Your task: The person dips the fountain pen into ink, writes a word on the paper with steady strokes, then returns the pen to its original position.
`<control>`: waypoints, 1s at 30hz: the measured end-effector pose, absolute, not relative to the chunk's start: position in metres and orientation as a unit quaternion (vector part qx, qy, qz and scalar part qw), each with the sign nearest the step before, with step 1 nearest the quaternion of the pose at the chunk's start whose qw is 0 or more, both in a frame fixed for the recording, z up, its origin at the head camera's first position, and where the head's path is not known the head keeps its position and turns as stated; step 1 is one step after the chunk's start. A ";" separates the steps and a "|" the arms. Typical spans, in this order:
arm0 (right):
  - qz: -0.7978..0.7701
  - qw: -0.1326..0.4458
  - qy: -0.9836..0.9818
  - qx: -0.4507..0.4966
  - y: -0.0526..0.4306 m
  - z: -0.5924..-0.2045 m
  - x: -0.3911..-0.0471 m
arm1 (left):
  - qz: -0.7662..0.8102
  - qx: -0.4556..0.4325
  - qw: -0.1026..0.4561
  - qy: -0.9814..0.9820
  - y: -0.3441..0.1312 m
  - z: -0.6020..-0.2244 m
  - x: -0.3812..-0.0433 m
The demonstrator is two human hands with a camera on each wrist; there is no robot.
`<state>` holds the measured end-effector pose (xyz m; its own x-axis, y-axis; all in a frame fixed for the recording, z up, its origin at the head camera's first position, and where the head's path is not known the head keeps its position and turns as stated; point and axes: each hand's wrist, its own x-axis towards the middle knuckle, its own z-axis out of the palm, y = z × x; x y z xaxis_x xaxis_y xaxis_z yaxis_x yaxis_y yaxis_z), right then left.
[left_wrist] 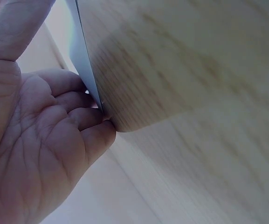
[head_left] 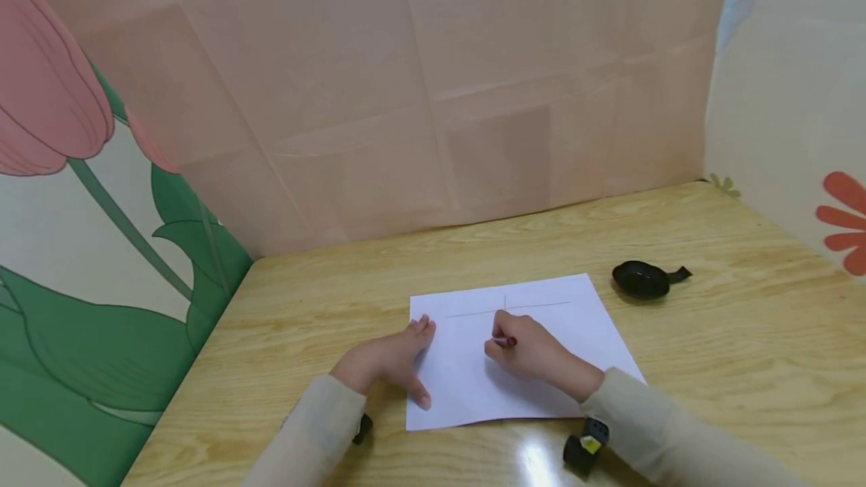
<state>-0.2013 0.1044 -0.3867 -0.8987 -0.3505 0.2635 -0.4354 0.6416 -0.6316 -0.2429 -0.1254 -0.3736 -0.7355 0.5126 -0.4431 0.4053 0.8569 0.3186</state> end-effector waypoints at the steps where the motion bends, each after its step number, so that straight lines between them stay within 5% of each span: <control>1: 0.364 0.061 -0.903 0.220 0.104 -0.387 -0.201 | 0.100 0.247 0.266 0.926 -0.125 -0.373 -0.243; 18: 0.348 0.140 -0.882 0.285 0.094 -0.392 -0.195 | 0.099 0.241 0.269 0.927 -0.124 -0.373 -0.244; 30: 0.350 0.126 -0.877 0.305 0.087 -0.392 -0.190 | 0.096 0.248 0.266 0.927 -0.125 -0.374 -0.243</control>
